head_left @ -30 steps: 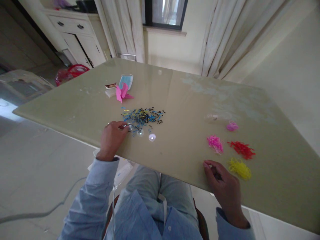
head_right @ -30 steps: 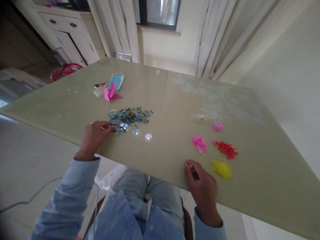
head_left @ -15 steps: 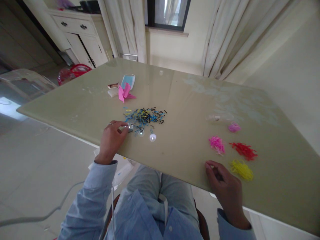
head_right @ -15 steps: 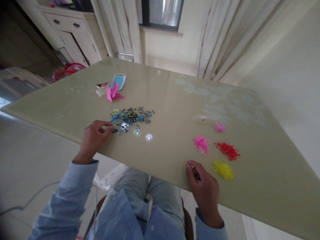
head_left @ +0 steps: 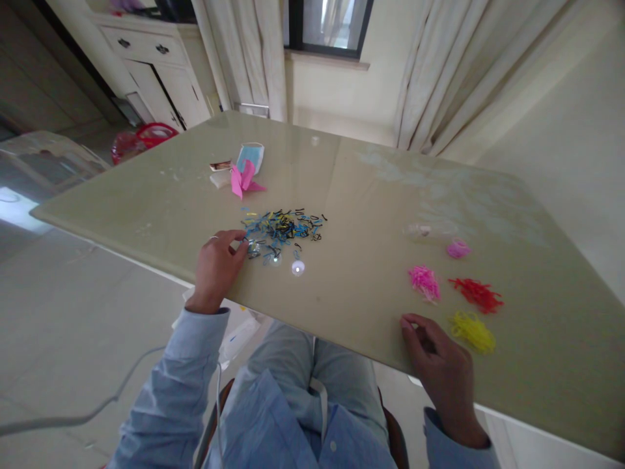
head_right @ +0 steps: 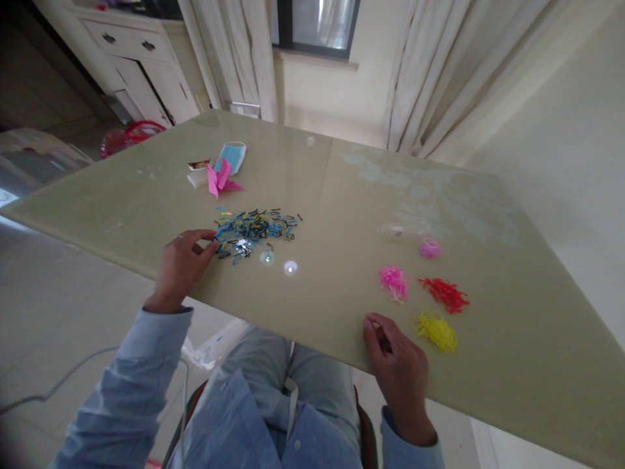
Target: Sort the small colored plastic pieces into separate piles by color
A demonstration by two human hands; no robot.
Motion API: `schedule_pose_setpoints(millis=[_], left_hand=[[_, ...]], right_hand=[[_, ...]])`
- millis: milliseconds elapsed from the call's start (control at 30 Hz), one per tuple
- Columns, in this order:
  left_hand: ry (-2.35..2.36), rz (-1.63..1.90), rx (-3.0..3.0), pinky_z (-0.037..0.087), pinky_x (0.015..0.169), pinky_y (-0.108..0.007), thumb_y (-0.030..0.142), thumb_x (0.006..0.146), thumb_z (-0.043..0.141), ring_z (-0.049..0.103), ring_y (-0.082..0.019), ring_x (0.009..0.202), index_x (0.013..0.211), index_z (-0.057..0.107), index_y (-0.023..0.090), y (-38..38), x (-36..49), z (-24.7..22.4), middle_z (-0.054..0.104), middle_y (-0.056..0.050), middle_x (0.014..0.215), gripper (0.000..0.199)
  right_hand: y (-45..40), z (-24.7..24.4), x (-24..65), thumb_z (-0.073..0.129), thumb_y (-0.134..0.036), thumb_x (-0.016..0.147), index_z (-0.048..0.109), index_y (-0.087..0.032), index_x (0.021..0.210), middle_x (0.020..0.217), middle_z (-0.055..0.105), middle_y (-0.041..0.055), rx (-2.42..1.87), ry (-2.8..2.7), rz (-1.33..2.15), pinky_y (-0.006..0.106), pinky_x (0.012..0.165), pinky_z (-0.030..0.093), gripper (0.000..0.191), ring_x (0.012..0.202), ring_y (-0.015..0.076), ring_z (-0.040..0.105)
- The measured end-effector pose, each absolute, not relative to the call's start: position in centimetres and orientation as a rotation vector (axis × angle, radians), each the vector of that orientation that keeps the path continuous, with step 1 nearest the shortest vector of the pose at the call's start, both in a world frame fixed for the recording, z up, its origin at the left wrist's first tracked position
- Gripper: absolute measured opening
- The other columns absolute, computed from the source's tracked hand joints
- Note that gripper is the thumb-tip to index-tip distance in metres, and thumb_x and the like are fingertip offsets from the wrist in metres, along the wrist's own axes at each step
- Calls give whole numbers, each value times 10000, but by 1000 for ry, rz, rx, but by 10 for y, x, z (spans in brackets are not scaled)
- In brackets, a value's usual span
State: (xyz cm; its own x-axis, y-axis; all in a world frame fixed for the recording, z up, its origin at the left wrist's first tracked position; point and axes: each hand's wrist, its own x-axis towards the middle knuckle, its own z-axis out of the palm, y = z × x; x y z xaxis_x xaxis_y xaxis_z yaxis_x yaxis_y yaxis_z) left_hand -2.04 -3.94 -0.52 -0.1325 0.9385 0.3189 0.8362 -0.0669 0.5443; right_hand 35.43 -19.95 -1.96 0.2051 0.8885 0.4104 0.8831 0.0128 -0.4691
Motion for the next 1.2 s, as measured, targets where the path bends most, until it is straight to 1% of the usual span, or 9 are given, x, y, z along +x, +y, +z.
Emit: schedule_pose_setpoints(millis=[100,233,333,433,533,800,1000,1200], left_hand=[[2018,974,1931,496,691,-282,322,816,572,593,-148,584,1043,749,170,-37,-20,-5,744,-67,994,325],[1997,1028,1966,494,685,-283,315,812,558,573,-133,552,958,780,170,-37,-18,-4,733,-67,993,303],[2025,1002,1970,492,680,-289,320,807,548,565,-135,545,917,792,171,-39,-16,-4,727,-67,959,305],[2046,932,1979,496,686,-298,368,802,570,597,-163,601,893,794,177,-40,-15,-4,722,-75,931,308],[2083,861,1995,503,727,-314,401,811,580,639,-204,695,867,791,184,-40,-14,-4,724,-89,920,308],[2173,726,2038,500,724,-327,352,829,566,668,-245,787,807,766,211,-38,-9,-2,726,-87,912,246],[2113,774,2089,491,756,-337,338,902,478,656,-234,787,915,707,159,-40,-13,-7,697,-118,966,291],[2055,869,2051,484,773,-317,346,933,450,668,-236,827,947,658,174,-43,-12,-7,722,-104,943,270]], right_hand=[[-199,-20,355,540,-483,945,745,-189,893,545,649,-19,-1828,-1652,-1,201,473,450,362,422,112,595],[-199,-20,355,537,-488,945,747,-189,893,552,655,-15,-1833,-1646,18,204,479,454,369,431,115,601],[-200,-20,354,525,-519,941,749,-192,885,554,661,-9,-1862,-1632,35,211,475,456,401,428,119,600],[-200,-19,354,521,-530,939,750,-190,884,567,673,-2,-1868,-1630,30,213,487,464,414,441,122,612],[-200,-19,353,511,-536,942,752,-190,883,568,674,4,-1870,-1632,23,215,486,465,426,444,126,615],[-200,-20,355,526,-506,948,752,-190,884,559,669,-3,-1831,-1655,-8,209,482,461,393,431,120,608],[-200,-20,355,514,-533,942,755,-195,884,573,684,7,-1868,-1645,22,219,488,470,419,448,133,629],[-200,-19,354,508,-549,936,756,-200,884,583,691,11,-1892,-1629,41,219,486,473,432,464,139,642]])
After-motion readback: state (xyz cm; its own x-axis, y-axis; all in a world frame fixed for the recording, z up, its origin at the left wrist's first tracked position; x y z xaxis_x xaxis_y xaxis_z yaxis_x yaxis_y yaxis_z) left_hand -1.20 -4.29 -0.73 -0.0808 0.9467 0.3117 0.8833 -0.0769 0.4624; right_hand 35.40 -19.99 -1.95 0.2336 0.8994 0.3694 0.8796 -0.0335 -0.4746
